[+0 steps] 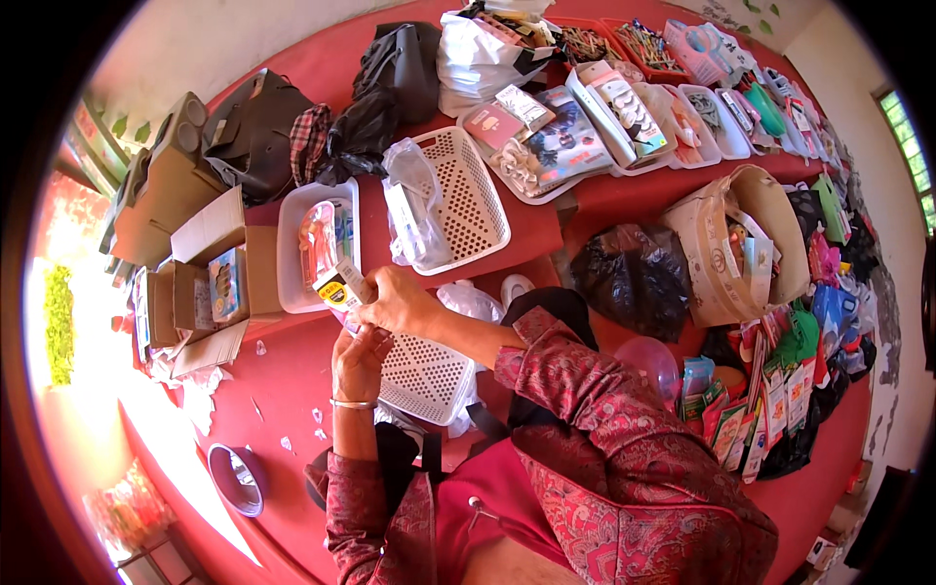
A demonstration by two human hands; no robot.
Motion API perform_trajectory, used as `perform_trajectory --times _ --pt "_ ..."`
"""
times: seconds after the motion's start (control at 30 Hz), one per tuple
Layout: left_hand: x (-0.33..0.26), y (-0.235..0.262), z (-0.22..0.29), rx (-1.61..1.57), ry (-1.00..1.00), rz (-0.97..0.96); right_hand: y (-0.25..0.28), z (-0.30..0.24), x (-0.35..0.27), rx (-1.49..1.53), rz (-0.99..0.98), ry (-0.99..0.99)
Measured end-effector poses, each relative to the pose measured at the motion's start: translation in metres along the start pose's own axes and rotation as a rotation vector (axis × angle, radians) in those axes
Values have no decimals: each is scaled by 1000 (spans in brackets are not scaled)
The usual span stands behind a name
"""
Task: The person sits on the floor and organizes various small items, including books and packaged goods, into white plastic baskets. They handle items one by one, placing them into baskets or plastic bags, and occasionally adjusting the contents of the baskets.
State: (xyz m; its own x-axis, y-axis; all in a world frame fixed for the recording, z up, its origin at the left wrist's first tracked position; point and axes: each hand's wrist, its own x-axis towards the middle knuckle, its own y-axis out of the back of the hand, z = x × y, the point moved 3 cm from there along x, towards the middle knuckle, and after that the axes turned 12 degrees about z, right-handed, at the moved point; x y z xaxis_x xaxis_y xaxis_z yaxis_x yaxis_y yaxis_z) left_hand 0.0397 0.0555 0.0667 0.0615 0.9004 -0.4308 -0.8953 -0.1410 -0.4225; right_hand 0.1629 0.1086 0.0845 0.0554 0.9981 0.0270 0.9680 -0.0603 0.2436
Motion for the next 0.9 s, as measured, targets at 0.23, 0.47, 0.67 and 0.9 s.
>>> perform_trajectory --times 0.23,0.47,0.67,0.9 --pt "7 32 -49 -115 232 7 -21 70 4 223 0 -372" --pt "-9 17 -81 965 -297 -194 -44 44 32 150 -29 -581" --pt "-65 -14 -72 1722 -225 -822 -118 70 75 96 -55 -604" --pt "-49 7 -75 2066 -338 -522 -187 86 101 135 -39 -534"
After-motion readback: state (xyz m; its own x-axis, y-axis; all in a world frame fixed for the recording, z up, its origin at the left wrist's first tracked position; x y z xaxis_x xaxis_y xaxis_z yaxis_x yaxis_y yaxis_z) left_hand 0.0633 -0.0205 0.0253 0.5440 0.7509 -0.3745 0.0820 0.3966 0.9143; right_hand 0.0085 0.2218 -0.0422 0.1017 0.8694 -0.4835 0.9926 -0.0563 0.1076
